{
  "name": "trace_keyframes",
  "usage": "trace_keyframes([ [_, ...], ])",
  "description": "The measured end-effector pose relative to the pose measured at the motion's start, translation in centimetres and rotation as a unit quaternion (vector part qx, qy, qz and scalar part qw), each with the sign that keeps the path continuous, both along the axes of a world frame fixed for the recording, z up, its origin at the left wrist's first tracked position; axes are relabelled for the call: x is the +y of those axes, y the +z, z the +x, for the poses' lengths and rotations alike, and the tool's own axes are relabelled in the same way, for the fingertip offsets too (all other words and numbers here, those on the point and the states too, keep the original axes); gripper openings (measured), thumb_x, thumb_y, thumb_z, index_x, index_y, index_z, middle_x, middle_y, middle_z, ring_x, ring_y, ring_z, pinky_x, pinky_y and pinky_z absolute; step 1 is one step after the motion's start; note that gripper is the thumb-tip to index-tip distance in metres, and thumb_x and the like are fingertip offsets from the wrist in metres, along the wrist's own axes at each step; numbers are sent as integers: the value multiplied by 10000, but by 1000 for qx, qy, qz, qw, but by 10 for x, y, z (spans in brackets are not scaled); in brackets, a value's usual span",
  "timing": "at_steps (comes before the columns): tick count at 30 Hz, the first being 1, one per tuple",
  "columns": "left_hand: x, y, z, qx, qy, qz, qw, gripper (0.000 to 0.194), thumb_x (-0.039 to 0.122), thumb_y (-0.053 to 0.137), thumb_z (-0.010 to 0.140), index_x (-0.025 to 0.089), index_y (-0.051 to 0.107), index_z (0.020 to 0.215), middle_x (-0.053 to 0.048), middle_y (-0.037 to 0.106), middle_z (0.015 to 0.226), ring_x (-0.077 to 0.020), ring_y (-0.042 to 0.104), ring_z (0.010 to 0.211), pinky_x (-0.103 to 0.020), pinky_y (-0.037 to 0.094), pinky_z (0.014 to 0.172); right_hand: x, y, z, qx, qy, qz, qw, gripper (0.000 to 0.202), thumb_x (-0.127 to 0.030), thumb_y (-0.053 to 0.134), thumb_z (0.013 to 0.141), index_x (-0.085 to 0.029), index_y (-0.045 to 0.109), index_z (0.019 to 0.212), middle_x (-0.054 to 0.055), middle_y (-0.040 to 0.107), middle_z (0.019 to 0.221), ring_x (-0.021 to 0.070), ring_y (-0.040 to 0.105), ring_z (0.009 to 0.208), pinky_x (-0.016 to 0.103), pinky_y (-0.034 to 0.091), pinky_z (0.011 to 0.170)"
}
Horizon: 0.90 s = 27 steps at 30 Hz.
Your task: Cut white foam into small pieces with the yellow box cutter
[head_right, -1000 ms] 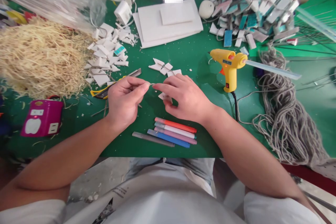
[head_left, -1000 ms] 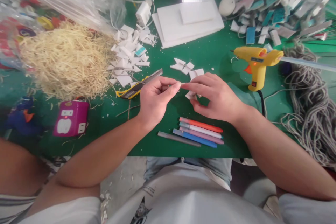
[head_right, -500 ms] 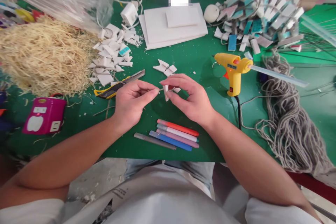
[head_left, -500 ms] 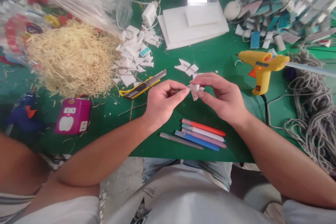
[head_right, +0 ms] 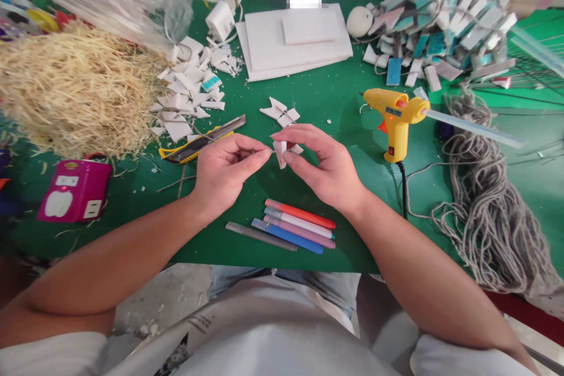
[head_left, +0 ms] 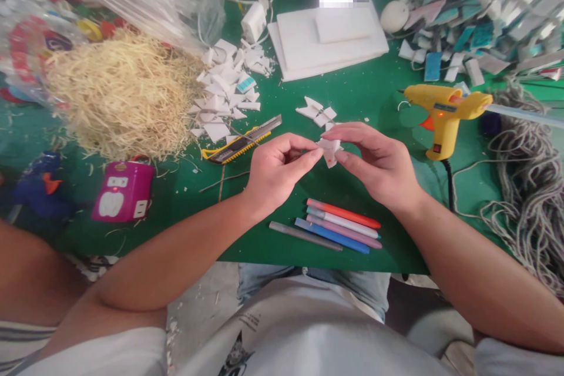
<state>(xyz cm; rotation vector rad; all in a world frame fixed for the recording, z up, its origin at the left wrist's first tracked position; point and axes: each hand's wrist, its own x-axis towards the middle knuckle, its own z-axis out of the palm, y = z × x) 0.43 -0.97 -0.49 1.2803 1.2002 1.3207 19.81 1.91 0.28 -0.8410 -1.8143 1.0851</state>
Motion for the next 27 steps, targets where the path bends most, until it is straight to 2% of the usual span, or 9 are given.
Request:
trace_keyframes([
  [5,0,0,0,-16,-14,-3,1000,209,394,829,800,190,785,788,-5,719,667,-94,576,560,-205,452,518,-2,0,-1,-6,10,11,1000,230,-202,692,939,-279,763,1144,57,749,1163,207,687,1115,401,559,1008],
  [13,-2,2,3,-35,-23,1,999,164,344,839,808,194,779,777,-1,746,684,-87,597,548,-194,469,507,-2,0,-3,-6,10,32,999,225,-204,693,941,-266,758,1147,70,747,1160,205,676,1149,396,549,1026],
  [20,-1,3,5,-62,-30,-8,998,249,418,850,808,186,765,782,-11,751,684,-123,685,614,-218,540,577,-2,1,-3,-22,-7,50,998,192,-226,702,939,-265,768,1114,72,723,1126,198,675,1098,385,566,979],
  [27,-1,1,3,-40,-21,-6,999,204,381,831,815,192,762,786,-4,741,690,-101,628,574,-215,483,533,-4,2,-2,-41,-27,51,997,197,-281,706,939,-292,784,1120,58,716,1088,200,678,1050,375,582,940],
])
